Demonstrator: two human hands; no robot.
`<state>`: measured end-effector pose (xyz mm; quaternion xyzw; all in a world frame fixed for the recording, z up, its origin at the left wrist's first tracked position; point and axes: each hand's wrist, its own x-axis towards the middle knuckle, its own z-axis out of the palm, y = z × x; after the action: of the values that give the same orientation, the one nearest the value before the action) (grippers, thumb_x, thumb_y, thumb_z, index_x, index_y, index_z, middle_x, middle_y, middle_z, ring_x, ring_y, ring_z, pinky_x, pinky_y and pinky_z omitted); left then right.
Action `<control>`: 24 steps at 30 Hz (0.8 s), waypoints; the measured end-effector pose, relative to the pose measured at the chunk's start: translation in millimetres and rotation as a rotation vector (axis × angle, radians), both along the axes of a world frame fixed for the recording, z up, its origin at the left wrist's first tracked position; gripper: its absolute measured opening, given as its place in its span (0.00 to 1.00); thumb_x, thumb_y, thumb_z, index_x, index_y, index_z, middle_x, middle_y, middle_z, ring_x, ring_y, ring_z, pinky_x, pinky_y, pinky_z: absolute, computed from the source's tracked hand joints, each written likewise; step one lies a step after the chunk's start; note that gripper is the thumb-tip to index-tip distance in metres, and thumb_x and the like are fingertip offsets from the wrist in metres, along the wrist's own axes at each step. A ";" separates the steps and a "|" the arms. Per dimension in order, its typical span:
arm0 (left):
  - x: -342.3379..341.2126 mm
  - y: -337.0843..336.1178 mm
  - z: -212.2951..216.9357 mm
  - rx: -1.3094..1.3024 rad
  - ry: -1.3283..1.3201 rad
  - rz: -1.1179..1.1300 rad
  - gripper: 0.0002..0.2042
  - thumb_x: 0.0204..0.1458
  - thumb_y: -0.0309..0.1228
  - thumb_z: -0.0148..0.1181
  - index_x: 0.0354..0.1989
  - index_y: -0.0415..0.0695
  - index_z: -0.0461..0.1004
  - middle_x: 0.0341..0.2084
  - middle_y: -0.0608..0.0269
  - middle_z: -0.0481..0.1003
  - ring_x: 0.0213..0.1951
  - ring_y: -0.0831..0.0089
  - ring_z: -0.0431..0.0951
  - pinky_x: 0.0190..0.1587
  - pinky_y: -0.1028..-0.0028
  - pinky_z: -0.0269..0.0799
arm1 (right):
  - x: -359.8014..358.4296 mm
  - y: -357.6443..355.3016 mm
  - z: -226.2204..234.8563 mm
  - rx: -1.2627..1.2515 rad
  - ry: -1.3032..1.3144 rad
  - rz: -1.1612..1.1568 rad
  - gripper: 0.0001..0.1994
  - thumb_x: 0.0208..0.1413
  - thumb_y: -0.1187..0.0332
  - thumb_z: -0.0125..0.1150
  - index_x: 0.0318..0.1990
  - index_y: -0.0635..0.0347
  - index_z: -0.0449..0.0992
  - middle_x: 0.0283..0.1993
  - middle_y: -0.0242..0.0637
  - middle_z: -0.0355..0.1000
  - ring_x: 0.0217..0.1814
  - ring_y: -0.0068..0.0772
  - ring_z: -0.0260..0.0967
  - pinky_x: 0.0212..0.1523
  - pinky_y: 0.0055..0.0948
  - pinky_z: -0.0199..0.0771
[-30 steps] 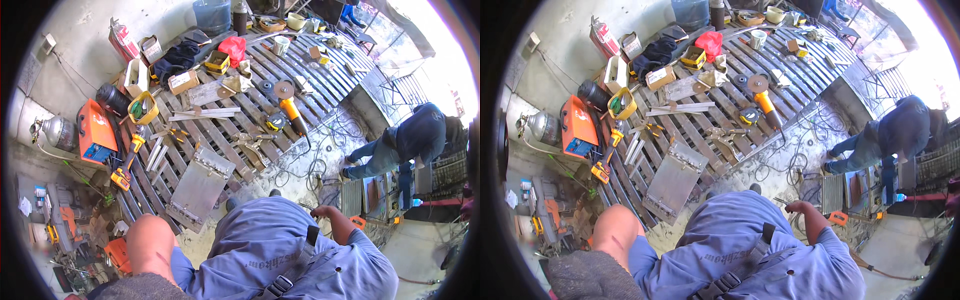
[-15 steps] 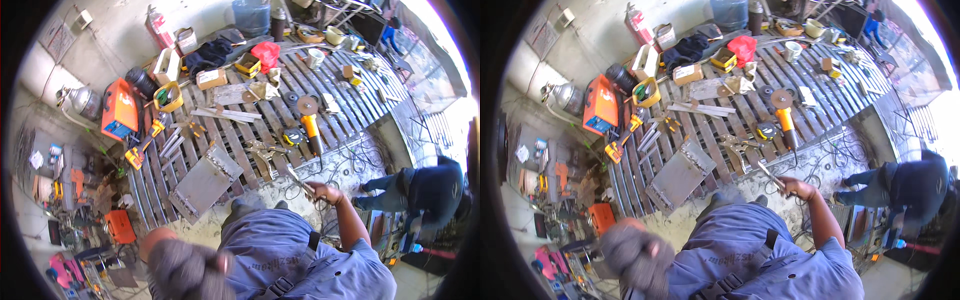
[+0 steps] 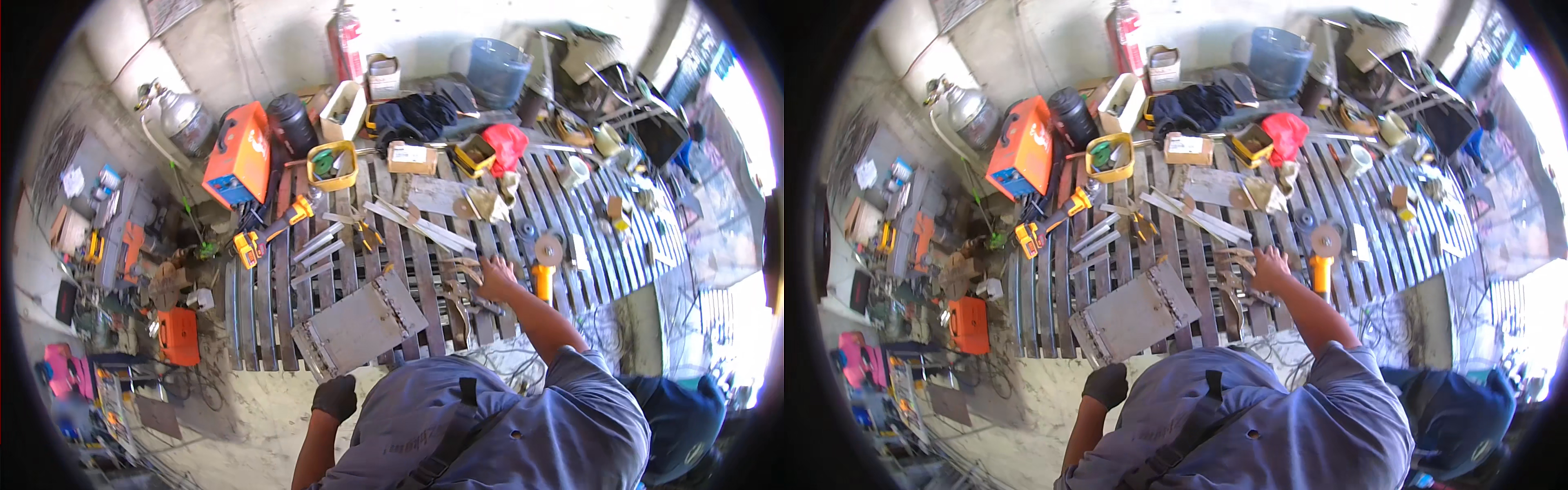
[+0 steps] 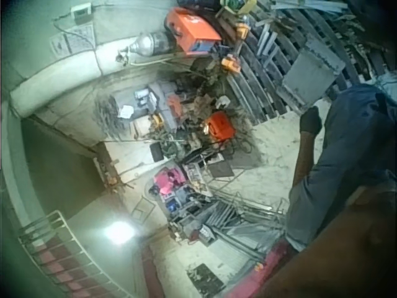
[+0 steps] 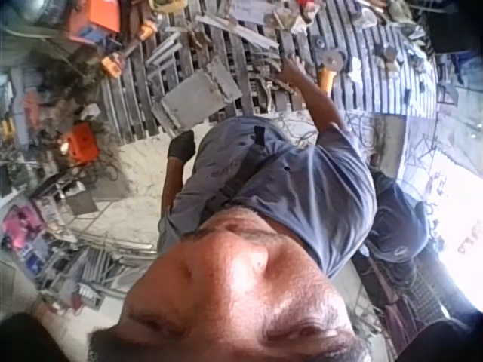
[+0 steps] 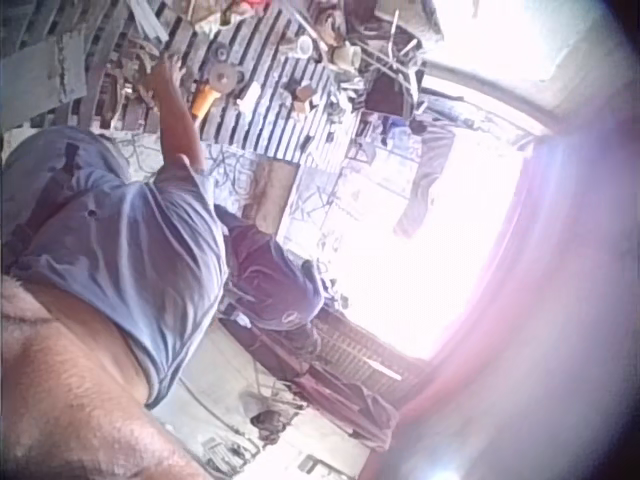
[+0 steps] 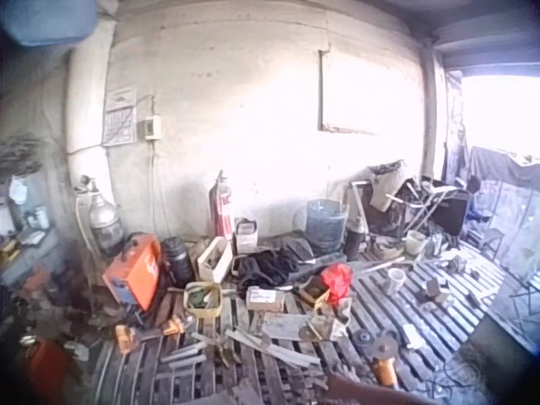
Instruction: Preparing and aligning metal plates on a slatted workbench using locking pliers.
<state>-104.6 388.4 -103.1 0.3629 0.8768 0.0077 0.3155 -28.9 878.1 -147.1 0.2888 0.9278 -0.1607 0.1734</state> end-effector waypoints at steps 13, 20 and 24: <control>124.9 -14.3 -37.2 -0.234 -0.027 0.844 0.13 0.51 0.36 0.57 0.40 0.39 0.72 0.39 0.43 0.79 0.44 0.46 0.80 0.48 0.53 0.76 | -264.0 285.0 18.8 -0.068 0.572 -0.031 0.28 0.45 0.54 0.70 0.51 0.64 0.78 0.47 0.57 0.78 0.52 0.50 0.77 0.52 0.44 0.76; 342.5 16.8 -73.7 -0.471 -0.537 1.261 0.24 0.50 0.43 0.60 0.48 0.35 0.73 0.45 0.36 0.78 0.50 0.43 0.78 0.54 0.54 0.74 | -419.9 416.3 8.6 0.489 0.174 0.097 0.33 0.53 0.28 0.52 0.63 0.27 0.74 0.69 0.47 0.66 0.72 0.54 0.60 0.69 0.52 0.59; 462.9 23.0 -125.1 -0.510 -0.878 1.227 0.29 0.43 0.52 0.68 0.46 0.38 0.79 0.46 0.44 0.80 0.50 0.49 0.81 0.51 0.56 0.78 | -469.1 515.3 0.5 0.053 0.210 0.080 0.35 0.52 0.31 0.55 0.58 0.45 0.80 0.61 0.50 0.74 0.69 0.46 0.66 0.67 0.41 0.63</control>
<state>358.3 411.4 -228.1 -0.3042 0.6906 0.1214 0.6448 -497.9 1393.4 -146.6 0.2374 0.9555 -0.1586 0.0738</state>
